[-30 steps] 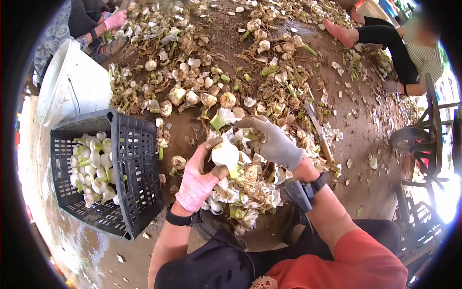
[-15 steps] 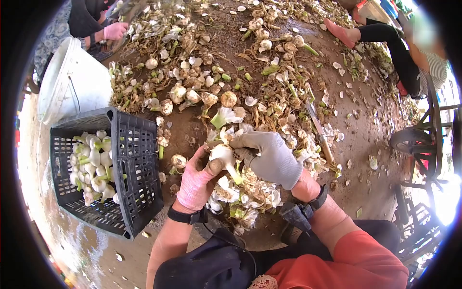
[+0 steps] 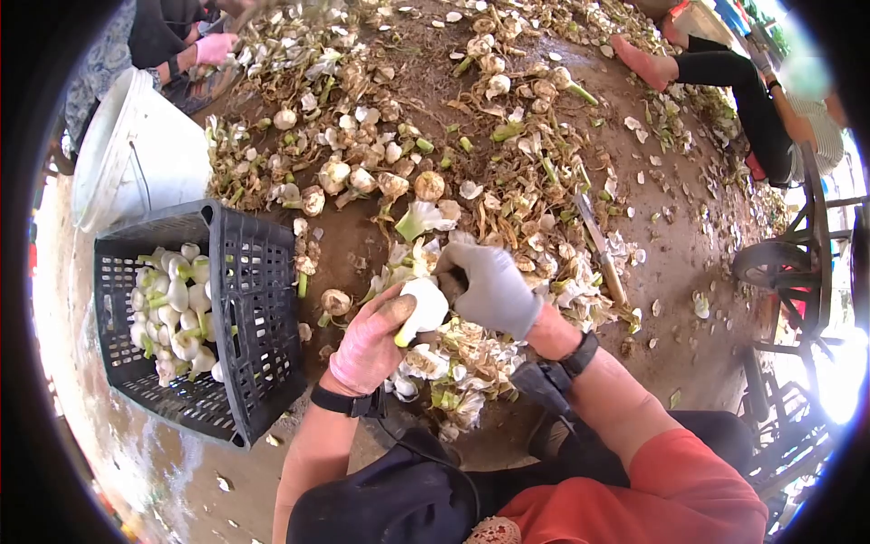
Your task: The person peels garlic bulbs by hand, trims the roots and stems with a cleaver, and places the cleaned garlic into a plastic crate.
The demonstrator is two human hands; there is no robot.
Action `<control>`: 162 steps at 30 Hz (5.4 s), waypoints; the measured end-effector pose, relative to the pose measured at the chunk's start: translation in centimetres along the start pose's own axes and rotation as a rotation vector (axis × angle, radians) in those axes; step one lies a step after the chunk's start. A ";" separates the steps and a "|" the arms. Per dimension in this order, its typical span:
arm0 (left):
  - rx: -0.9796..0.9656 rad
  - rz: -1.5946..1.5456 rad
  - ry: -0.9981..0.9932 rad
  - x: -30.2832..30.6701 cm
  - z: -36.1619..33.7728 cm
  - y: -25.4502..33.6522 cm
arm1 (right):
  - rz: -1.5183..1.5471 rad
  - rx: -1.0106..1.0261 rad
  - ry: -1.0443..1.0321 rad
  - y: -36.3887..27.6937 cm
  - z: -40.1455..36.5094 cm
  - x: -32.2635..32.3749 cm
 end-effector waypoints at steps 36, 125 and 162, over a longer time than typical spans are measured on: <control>-0.544 -0.298 0.028 3.0 -4.1 9.7 | -0.318 -0.094 0.181 8.5 12.6 -0.8; -0.082 -0.162 0.183 0.7 0.7 2.1 | 0.757 -0.101 -0.043 0.1 0.9 -2.0; -0.268 -0.010 0.198 -1.1 -0.4 3.1 | 0.309 0.043 -0.014 -2.8 0.8 2.8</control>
Point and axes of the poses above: each hand's wrist, its own z-axis towards the middle knuckle, its own x-axis out of the back of the hand, y = z × x, the point moved 8 cm from there along z, towards the middle knuckle, and after that the axes turned 2 degrees about -y, right-handed, at the moved point
